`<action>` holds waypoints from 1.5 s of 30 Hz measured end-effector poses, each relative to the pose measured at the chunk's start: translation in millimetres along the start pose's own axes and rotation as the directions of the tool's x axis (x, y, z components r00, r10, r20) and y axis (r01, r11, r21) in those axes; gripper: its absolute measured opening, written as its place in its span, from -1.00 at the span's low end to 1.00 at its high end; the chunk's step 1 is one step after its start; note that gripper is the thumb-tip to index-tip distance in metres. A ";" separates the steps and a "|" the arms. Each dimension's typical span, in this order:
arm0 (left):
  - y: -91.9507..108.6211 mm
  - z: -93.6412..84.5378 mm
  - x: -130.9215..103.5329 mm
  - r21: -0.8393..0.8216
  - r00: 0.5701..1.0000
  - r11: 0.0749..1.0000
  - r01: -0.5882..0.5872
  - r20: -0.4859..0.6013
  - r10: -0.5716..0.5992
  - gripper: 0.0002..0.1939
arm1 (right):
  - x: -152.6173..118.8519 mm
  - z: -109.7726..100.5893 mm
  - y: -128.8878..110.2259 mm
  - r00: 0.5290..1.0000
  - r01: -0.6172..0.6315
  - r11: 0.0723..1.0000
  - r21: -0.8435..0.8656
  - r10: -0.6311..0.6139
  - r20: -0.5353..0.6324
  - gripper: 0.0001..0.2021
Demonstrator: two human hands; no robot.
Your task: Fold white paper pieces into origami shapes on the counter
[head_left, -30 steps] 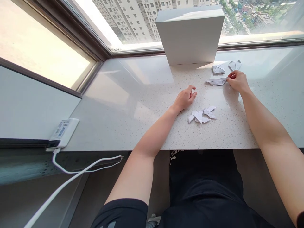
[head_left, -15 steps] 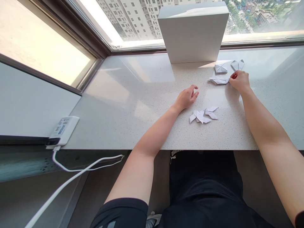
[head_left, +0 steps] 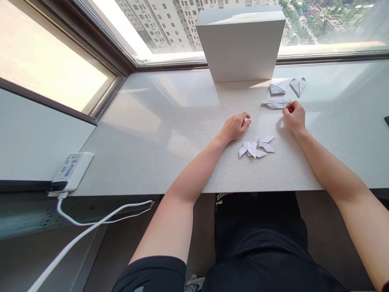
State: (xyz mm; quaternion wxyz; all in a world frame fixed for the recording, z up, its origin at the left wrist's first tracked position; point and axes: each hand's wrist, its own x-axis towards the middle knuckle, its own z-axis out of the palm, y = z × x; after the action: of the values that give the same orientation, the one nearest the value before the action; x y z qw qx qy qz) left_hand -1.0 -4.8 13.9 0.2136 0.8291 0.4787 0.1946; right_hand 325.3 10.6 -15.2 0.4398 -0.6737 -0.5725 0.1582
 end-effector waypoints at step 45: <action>16.7 18.2 -10.2 -0.429 0.993 0.897 -0.107 0.004 0.120 -0.86 | -44.5 -5.4 -60.0 0.759 0.164 0.951 0.261 -0.290 0.583 -0.50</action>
State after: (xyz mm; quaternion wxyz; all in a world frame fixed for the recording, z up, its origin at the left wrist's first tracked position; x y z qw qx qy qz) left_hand 15.7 -24.4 6.6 0.3858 0.7914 0.3719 0.2941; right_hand 278.1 -34.7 21.3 0.3090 -0.4644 -0.7434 0.3689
